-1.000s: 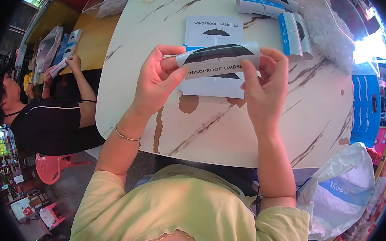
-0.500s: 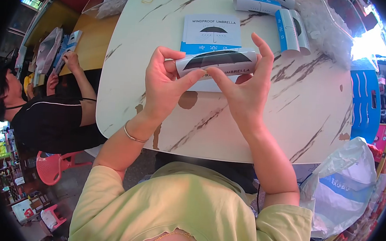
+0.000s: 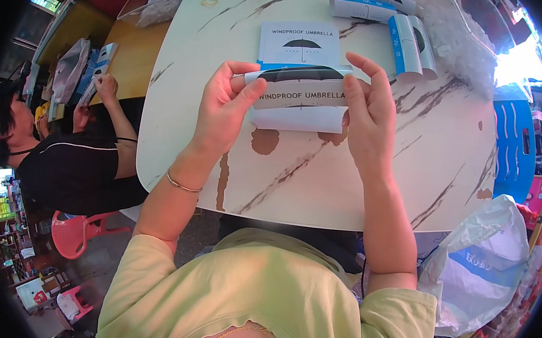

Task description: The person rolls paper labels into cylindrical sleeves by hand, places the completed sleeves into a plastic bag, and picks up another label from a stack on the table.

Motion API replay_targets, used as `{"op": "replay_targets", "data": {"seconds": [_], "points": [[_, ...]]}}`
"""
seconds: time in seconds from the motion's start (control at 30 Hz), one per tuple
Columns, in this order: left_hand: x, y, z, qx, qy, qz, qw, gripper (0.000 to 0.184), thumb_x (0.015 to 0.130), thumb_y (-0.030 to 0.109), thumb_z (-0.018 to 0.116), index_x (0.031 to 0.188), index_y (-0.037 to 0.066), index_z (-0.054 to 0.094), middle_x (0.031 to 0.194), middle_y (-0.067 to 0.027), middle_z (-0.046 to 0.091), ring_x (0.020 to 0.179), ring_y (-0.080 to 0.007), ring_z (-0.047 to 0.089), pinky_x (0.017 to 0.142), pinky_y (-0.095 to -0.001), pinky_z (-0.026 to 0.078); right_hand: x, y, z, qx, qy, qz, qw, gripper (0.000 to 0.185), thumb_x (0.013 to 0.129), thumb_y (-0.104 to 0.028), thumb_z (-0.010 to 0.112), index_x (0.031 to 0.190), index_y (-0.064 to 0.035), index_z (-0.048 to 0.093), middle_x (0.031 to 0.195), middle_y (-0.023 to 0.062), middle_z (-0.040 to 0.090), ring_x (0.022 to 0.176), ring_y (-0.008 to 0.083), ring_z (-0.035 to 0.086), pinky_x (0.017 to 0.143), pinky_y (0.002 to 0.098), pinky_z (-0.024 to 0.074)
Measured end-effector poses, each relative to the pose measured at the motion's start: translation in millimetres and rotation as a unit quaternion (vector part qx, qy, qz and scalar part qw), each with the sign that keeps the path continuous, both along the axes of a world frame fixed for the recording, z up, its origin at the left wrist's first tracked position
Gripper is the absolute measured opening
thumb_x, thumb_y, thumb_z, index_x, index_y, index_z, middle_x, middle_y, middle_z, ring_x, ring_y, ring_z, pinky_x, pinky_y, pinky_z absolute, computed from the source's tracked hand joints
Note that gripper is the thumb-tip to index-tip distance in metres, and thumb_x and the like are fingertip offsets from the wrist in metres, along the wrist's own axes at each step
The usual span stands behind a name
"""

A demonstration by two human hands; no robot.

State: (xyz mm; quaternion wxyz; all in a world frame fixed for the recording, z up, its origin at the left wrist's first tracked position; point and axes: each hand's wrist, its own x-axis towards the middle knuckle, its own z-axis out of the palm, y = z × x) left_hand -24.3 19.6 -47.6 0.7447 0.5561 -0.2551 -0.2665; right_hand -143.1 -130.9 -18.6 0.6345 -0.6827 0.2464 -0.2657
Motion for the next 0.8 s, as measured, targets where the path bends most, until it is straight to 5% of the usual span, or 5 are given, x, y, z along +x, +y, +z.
{"op": "replay_targets", "data": {"seconds": [0.17, 0.37, 0.47, 0.57, 0.8], "points": [[4.5, 5.4, 3.6, 0.007, 0.018, -0.036, 0.999, 0.026, 0.087, 0.015, 0.054, 0.106, 0.0, 0.043, 0.084, -0.006, 0.063, 0.078, -0.0049, 0.052, 0.07, -0.0197, 0.04, -4.3, -9.4, 0.8, -0.122, -0.009, 0.019, 0.992, 0.022, 0.085, -0.008, 0.054, 0.107, -0.0047, 0.053, 0.064, -0.0037, 0.05, 0.057, 0.0017, 0.039, 0.05, 0.0173, 0.0305], [8.6, 2.6, 3.1, 0.027, -0.152, 0.082, 0.985, 0.034, 0.083, 0.019, 0.06, 0.108, 0.0, 0.047, 0.102, -0.0104, 0.059, 0.09, -0.013, 0.054, 0.079, -0.0255, 0.042, -7.8, -39.8, 1.3, -0.118, -0.112, -0.126, 0.979, 0.016, 0.083, -0.006, 0.057, 0.099, -0.0046, 0.057, 0.062, -0.0064, 0.047, 0.054, 0.0008, 0.036, 0.048, 0.0163, 0.0258], [2.7, -0.7, 8.3, 0.129, -0.486, 0.005, 0.864, 0.051, 0.058, 0.022, 0.077, 0.102, 0.007, 0.056, 0.118, -0.01, 0.052, 0.11, -0.0272, 0.046, 0.092, -0.0388, 0.035, -6.5, -57.9, -1.6, -0.129, -0.183, -0.189, 0.956, 0.024, 0.084, -0.006, 0.056, 0.108, -0.0031, 0.053, 0.073, -0.0004, 0.055, 0.064, 0.0037, 0.048, 0.058, 0.0157, 0.0387], [-9.0, -0.6, 8.4, 0.208, -0.575, -0.037, 0.791, 0.045, 0.061, 0.022, 0.074, 0.101, 0.008, 0.057, 0.118, -0.0079, 0.052, 0.113, -0.0271, 0.044, 0.094, -0.0404, 0.033, -9.0, -69.2, -6.1, -0.182, -0.131, -0.195, 0.955, 0.031, 0.084, -0.008, 0.056, 0.114, -0.0026, 0.049, 0.094, 0.0065, 0.057, 0.083, 0.0096, 0.052, 0.07, 0.0205, 0.0433], [-4.0, 1.4, -3.8, 0.195, -0.567, -0.048, 0.799, 0.032, 0.068, 0.015, 0.069, 0.098, 0.008, 0.059, 0.104, -0.0062, 0.061, 0.102, -0.0268, 0.053, 0.091, -0.0407, 0.036, -6.5, -41.6, -4.7, -0.222, -0.071, -0.135, 0.963, 0.029, 0.083, -0.009, 0.058, 0.111, -0.0031, 0.052, 0.106, 0.0047, 0.054, 0.094, 0.0121, 0.049, 0.075, 0.023, 0.042]]}}
